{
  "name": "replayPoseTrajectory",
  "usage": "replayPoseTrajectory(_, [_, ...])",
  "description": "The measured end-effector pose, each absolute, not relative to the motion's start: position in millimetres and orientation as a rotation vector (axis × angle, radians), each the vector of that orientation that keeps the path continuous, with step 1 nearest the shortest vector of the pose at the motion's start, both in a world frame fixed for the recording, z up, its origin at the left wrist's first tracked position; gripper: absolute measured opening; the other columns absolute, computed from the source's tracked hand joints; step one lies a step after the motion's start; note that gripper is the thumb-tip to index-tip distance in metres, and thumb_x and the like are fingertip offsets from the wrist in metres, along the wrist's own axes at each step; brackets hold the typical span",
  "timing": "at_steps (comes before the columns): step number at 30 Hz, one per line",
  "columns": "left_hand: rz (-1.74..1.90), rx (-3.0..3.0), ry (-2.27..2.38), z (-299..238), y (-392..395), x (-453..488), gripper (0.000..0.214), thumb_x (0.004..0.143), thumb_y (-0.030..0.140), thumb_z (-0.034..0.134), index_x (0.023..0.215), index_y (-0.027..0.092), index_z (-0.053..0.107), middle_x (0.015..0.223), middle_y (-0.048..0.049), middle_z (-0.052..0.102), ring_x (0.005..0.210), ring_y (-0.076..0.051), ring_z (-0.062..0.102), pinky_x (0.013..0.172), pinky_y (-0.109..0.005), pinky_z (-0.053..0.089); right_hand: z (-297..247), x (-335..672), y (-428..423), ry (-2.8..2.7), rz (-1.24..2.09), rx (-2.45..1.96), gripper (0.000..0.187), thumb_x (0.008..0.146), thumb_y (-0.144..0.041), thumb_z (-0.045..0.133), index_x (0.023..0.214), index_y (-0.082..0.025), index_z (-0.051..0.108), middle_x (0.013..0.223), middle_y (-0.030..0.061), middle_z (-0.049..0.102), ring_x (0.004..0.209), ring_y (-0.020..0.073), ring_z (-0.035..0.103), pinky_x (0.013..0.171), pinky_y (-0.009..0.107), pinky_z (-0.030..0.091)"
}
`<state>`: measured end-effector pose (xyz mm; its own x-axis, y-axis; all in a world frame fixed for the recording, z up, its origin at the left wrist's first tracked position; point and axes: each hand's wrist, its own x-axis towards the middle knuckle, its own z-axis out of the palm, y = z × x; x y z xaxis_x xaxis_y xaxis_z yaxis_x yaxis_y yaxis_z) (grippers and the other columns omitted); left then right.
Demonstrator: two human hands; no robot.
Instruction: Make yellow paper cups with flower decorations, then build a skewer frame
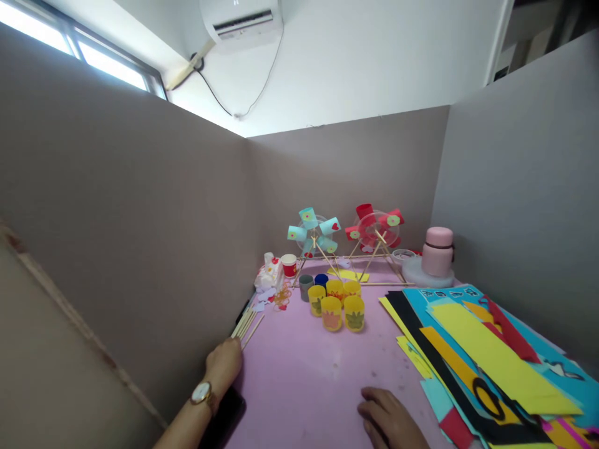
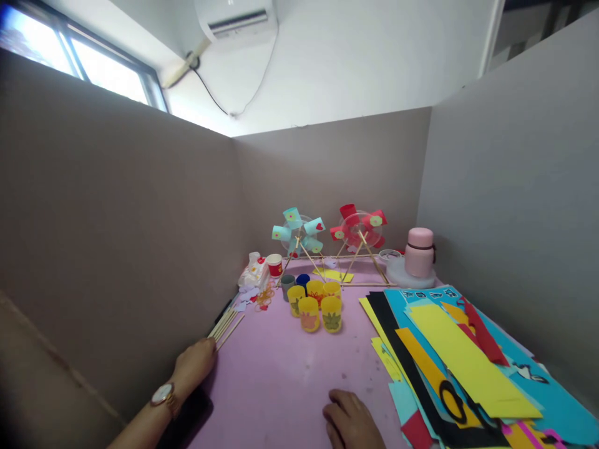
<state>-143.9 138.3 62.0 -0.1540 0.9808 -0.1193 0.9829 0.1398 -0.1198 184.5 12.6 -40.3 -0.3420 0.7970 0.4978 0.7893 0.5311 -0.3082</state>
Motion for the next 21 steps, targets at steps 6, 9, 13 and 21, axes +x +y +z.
replayPoseTrajectory(6, [-0.015, 2.019, 2.364, 70.5, 135.7, -150.3, 0.024, 0.087, 0.034, 0.053, 0.099, 0.014, 0.059, 0.094, -0.0032, 0.064, 0.080, -0.015, 0.062, 0.072, -0.035, 0.052, -30.1, 182.6, 3.4, -2.105, 0.100, -1.285, 0.023, 0.083, -0.013, 0.049, 0.099, -0.019, 0.064, 0.105, 0.0129, 0.066, 0.097, 0.0205, 0.063, 0.084, 0.030, 0.052])
replayPoseTrajectory(9, [0.313, 2.098, 2.313, 93.7, 127.3, -148.1, 0.024, 0.090, 0.033, 0.044, 0.099, 0.014, 0.056, 0.090, -0.0037, 0.064, 0.079, -0.015, 0.062, 0.073, -0.034, 0.050, -26.3, 180.6, 0.8, -2.066, 0.160, -1.296, 0.023, 0.083, -0.013, 0.048, 0.098, -0.018, 0.064, 0.105, 0.0130, 0.065, 0.098, 0.0209, 0.062, 0.085, 0.031, 0.051])
replayPoseTrajectory(13, [0.810, 2.268, 2.067, 120.6, 101.1, -118.5, 0.027, 0.091, 0.034, 0.030, 0.103, 0.016, 0.047, 0.106, -0.0118, 0.061, 0.099, -0.021, 0.058, 0.087, -0.037, 0.043, -15.5, 178.0, -2.1, -1.964, 0.301, -1.277, 0.022, 0.084, -0.015, 0.045, 0.095, -0.019, 0.064, 0.103, 0.0121, 0.065, 0.097, 0.0208, 0.060, 0.085, 0.033, 0.049])
replayPoseTrajectory(21, [0.618, 1.354, 0.975, 22.3, 11.8, 8.5, 0.049, 0.067, 0.069, 0.051, 0.079, 0.022, 0.042, 0.052, 0.0050, 0.054, 0.042, -0.008, 0.045, 0.044, -0.020, 0.033, 12.1, 163.1, -12.7, -1.282, 1.053, -1.232, 0.035, 0.087, -0.046, 0.041, 0.086, -0.016, 0.059, 0.068, 0.0018, 0.060, 0.065, 0.0155, 0.057, 0.060, 0.025, 0.044])
